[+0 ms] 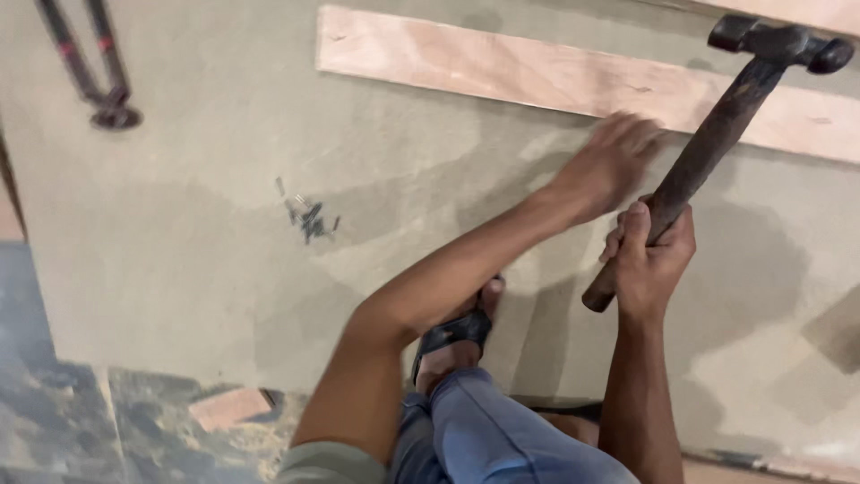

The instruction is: The person aligns a thin wooden strip on a larger plywood sheet, then hammers nails into the strip to secure it. They apply white adhesive along the strip and press it onto the plywood, then hammer additional nails to fasten the assembly.

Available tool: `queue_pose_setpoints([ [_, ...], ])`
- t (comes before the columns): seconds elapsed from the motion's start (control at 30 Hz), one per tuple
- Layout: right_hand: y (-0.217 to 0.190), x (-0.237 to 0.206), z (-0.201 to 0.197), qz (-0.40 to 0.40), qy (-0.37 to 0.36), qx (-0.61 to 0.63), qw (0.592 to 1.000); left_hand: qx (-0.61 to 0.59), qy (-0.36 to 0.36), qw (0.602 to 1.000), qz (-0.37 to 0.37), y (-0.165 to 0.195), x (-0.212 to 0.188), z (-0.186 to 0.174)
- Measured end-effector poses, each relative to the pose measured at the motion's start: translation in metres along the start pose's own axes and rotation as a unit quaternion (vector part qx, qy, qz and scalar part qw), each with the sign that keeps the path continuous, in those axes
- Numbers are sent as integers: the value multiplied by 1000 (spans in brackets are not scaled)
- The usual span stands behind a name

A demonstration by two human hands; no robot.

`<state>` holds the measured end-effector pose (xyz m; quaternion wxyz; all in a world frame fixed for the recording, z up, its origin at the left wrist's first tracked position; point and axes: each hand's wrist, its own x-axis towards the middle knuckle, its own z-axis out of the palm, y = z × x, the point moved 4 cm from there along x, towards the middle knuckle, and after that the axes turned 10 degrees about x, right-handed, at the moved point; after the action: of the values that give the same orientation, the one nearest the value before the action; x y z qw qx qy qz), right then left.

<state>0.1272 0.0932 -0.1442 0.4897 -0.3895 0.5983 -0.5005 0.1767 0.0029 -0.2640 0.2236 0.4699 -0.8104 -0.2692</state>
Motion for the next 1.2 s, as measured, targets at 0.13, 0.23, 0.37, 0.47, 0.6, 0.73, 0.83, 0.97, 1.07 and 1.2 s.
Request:
queue_pose_setpoints([
  [0.13, 8, 1, 34, 25, -30, -28, 999, -46, 149, 978, -135, -85, -120, -95],
  [0.23, 18, -5, 56, 38, -63, -22, 997, 36, 228, 953, -197, -127, -226, -168],
  [0.37, 27, -5, 84, 37, -104, -10, 994, 125, 222, 900, -353, -164, -327, -233],
  [0.47, 31, -3, 102, 24, -133, -12, 991, 174, 193, 894, -365, -172, -353, -248],
  [0.6, 28, -6, 116, 24, -160, -7, 987, 211, 176, 904, -328, -166, -352, -237],
  [0.73, 23, -11, 117, 31, -156, -25, 987, 272, 139, 891, -336, -162, -342, -222],
  [0.83, 24, -9, 113, 30, -142, -37, 989, 326, 102, 883, -323, -162, -334, -217],
  [0.97, 34, -3, 99, 51, -100, -37, 993, 334, 56, 878, -338, -164, -326, -217],
  [1.07, 39, -2, 84, 55, -79, -30, 995, 297, 54, 883, -358, -158, -319, -221],
  [1.2, 40, -4, 60, 53, -63, -28, 996, 281, 60, 887, -361, -143, -305, -232],
])
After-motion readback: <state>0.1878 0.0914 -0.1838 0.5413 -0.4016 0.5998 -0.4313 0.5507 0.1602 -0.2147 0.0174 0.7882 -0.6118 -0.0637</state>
